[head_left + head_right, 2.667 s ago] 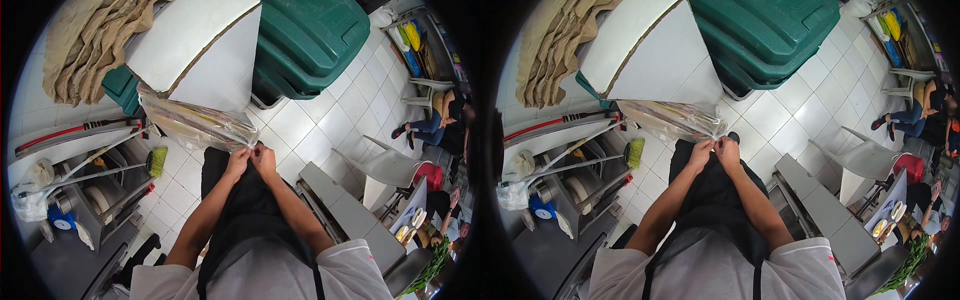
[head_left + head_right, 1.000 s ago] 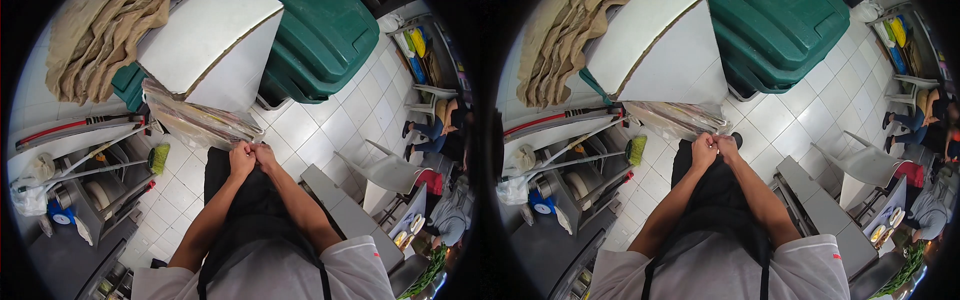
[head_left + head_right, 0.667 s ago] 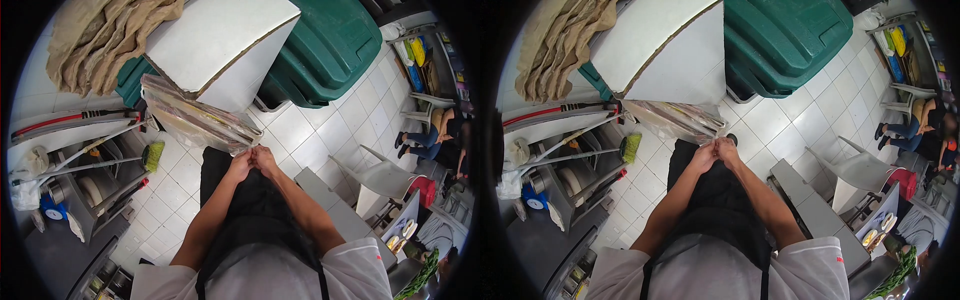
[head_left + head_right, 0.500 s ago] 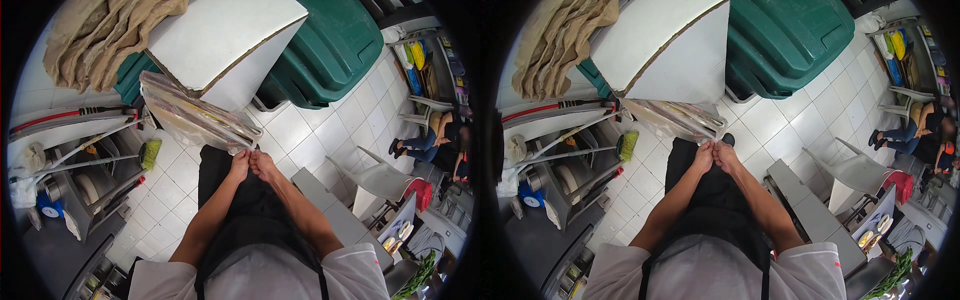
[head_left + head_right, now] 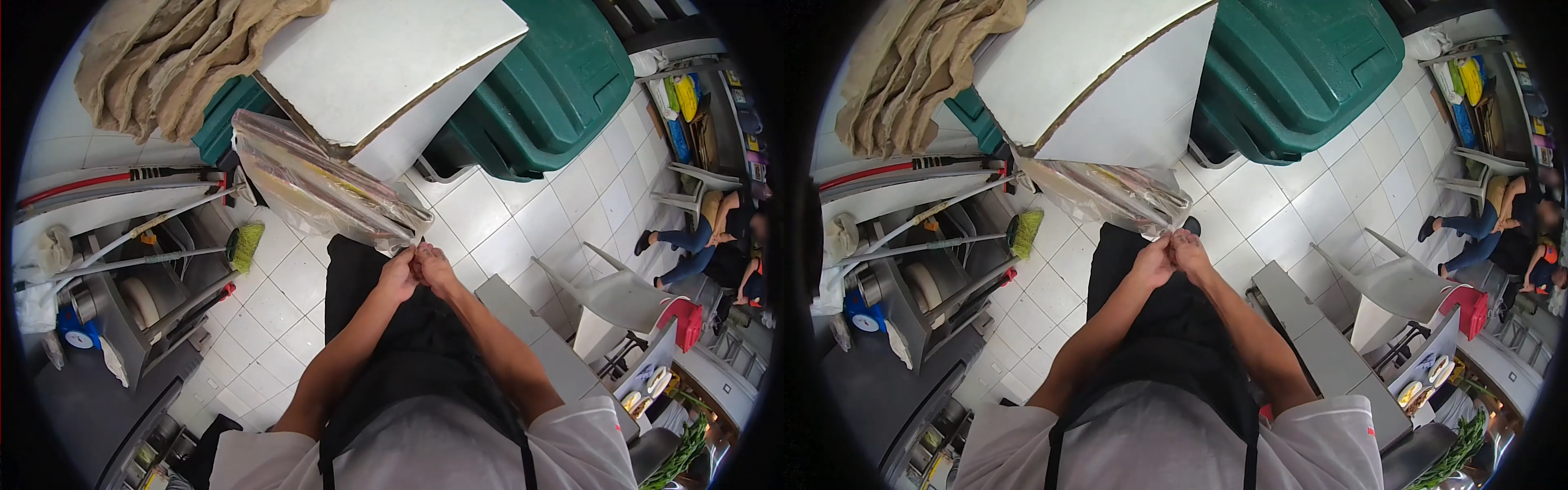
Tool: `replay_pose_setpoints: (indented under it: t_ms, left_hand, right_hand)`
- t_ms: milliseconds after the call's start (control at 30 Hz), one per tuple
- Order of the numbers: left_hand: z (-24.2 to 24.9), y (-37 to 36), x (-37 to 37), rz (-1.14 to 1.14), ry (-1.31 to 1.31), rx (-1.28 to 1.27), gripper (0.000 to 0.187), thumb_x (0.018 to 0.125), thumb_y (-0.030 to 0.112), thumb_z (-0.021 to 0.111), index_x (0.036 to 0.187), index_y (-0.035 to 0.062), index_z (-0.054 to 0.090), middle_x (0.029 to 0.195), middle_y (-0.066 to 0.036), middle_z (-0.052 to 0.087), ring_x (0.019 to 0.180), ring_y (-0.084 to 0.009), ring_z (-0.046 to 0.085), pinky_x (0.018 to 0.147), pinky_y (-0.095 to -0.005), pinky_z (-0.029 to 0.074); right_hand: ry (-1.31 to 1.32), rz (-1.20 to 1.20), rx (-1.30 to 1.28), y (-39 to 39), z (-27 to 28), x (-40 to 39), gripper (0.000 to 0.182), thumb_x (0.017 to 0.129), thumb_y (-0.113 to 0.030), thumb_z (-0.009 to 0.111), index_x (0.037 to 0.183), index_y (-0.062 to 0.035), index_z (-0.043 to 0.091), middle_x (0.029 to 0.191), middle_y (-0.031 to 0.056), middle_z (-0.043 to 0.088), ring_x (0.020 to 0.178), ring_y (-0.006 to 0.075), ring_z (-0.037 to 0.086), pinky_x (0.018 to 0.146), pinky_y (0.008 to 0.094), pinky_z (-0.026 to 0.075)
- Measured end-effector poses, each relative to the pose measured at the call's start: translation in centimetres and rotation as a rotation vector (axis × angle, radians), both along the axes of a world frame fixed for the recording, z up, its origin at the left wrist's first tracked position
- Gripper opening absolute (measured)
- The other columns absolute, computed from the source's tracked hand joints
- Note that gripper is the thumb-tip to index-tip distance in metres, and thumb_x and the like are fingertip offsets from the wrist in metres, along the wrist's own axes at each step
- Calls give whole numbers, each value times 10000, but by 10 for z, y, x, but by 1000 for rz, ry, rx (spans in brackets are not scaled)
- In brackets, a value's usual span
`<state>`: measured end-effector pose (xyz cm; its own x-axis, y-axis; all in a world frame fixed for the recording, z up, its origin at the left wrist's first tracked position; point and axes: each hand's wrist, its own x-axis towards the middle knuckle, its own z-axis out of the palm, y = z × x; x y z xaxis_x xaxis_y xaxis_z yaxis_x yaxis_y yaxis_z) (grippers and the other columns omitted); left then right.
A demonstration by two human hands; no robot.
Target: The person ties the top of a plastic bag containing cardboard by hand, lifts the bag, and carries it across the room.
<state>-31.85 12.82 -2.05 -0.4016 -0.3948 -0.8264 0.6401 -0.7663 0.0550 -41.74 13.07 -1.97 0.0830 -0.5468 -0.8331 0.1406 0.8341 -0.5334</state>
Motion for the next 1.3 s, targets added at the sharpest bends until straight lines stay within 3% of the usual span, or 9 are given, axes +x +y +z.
replay_pose_setpoints:
  t_ms: [133, 267, 400, 467, 533, 633, 800, 967, 1300]
  left_hand:
    - [-13, -8, -15, 136, -140, 111, 110, 839, 138, 488, 834, 42, 541, 774, -30, 548, 665, -136, 506, 633, -262, 442]
    - [-29, -18, -7, 129, -214, 24, 77, 824, 77, 480, 797, 38, 541, 711, -12, 498, 651, -134, 469, 646, -243, 437]
    - [-31, -3, 6, -257, -624, -379, 105, 797, 56, 461, 750, 38, 554, 635, -23, 517, 600, -120, 481, 571, -261, 420]
    - [-22, 5, 16, -615, -1126, -967, 127, 801, 107, 464, 754, 20, 543, 616, -108, 556, 579, -222, 544, 547, -336, 426]
    - [-3, 11, 11, -811, -1209, -1018, 119, 786, 112, 456, 783, 17, 527, 652, -189, 555, 649, -349, 553, 560, -415, 423]
    - [6, 12, 15, -887, -1341, -959, 102, 773, 86, 442, 811, 22, 512, 689, -203, 549, 695, -402, 511, 562, -446, 408]
    - [-2, 5, 30, -818, -1040, -1255, 122, 756, 49, 452, 867, 19, 491, 706, -210, 541, 687, -388, 522, 558, -447, 392]
    - [-4, 7, 32, -757, -1014, -1306, 53, 751, 30, 449, 786, -6, 466, 700, -211, 523, 671, -386, 517, 567, -430, 398]
    - [-5, 7, 30, -685, -1082, -1444, 73, 763, 51, 445, 725, -12, 446, 664, -215, 506, 631, -385, 512, 557, -440, 400]
  right_hand:
    - [700, 99, -643, 22, -12, 11, 264, 839, -181, 378, 785, 35, 519, 669, 184, 551, 581, 348, 527, 556, 375, 422]
    - [467, 232, -581, 13, -5, 12, 179, 766, -111, 435, 817, 40, 517, 694, 251, 508, 644, 392, 518, 593, 401, 417]
    - [424, 142, -572, 37, -10, 4, 227, 815, -153, 416, 778, 30, 545, 652, 152, 558, 595, 257, 538, 556, 338, 413]
    - [260, -8, -364, 33, -5, -5, 277, 845, -216, 440, 748, 8, 570, 633, 66, 552, 597, 146, 508, 550, 284, 400]
    - [81, 47, -181, 27, -19, -7, 294, 862, -248, 436, 794, -9, 594, 730, 37, 585, 616, 87, 504, 542, 233, 409]
    - [-49, 62, -56, 5, -22, -4, 247, 845, -207, 466, 758, -13, 592, 730, 52, 582, 665, 141, 530, 618, 280, 424]
    - [17, 126, 43, -1, -30, -3, 258, 857, -248, 455, 799, -30, 582, 763, 55, 581, 718, 169, 538, 680, 298, 423]
    - [-562, -264, 309, 2, -40, -7, 228, 845, -315, 467, 888, -100, 531, 829, 1, 560, 729, 121, 510, 695, 275, 406]
    - [-741, -566, 179, 2, -64, 19, 335, 825, -400, 439, 775, -74, 494, 676, 15, 493, 658, 139, 496, 677, 280, 441]
